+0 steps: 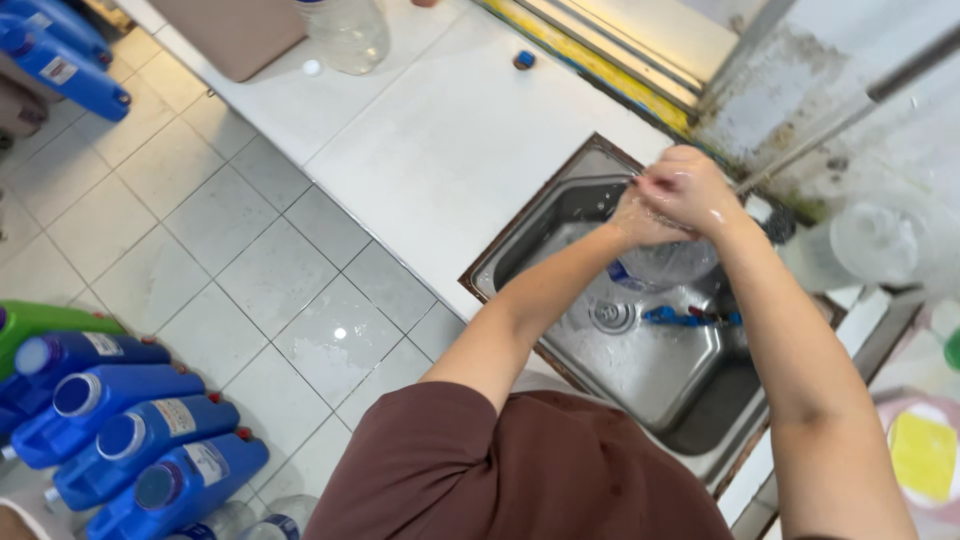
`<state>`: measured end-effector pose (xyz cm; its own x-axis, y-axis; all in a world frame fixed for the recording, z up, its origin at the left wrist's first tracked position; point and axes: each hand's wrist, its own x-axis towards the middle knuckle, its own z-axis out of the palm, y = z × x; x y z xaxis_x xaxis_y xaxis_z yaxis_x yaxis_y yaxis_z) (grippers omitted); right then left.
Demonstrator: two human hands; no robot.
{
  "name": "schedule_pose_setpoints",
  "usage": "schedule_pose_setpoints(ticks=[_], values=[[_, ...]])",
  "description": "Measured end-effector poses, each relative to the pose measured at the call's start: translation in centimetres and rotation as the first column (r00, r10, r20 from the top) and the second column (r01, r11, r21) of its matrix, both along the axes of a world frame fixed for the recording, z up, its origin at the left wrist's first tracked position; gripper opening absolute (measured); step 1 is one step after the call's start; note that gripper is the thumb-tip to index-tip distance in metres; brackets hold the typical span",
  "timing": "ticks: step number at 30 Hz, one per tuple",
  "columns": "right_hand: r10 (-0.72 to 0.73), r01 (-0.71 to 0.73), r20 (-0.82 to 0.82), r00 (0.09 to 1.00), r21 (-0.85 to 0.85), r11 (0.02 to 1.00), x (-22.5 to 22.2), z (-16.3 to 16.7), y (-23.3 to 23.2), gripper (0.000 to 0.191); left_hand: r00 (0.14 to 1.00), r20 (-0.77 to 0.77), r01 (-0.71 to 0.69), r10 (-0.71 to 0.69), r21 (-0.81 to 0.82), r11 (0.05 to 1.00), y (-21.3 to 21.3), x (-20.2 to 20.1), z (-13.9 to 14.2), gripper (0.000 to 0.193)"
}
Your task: The person rinses large water jugs in a sink, fills them with water from the tap, and screws caps onto them. They carry filled jugs to a rack, wipe the counter with a cloth, and move empty jugs around the workspace.
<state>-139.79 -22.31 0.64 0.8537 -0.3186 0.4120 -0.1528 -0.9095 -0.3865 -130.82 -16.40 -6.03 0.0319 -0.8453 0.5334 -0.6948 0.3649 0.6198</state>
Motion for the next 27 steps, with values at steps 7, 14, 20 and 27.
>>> schedule_pose_setpoints(ticks=[7, 14, 20, 27], values=[[-0.210, -0.002, 0.315, 0.926, 0.558, 0.830, 0.1, -3.3, -2.4, 0.054, 0.885, -0.170, -0.399, 0.433, 0.200, 0.895, -1.8, 6.2, 3.7, 0.063], [-0.651, 0.613, -0.086, 0.754, 0.448, 0.651, -1.1, -7.8, 3.9, 0.053, 0.566, -0.568, -0.548, 0.597, 0.282, 0.788, 0.1, 15.0, 4.0, 0.059], [-0.642, 0.344, 0.064, 0.764, 0.800, 0.491, 4.0, -6.6, 3.6, 0.052, 0.661, -0.235, -0.589, 0.713, 0.427, 0.686, 1.4, 10.5, 2.5, 0.063], [-0.364, 0.469, -0.302, 0.881, 0.654, 0.594, -1.9, -3.4, 0.4, 0.029, 0.854, -0.008, -0.475, 0.521, 0.400, 0.784, 1.2, 3.4, -2.9, 0.059]])
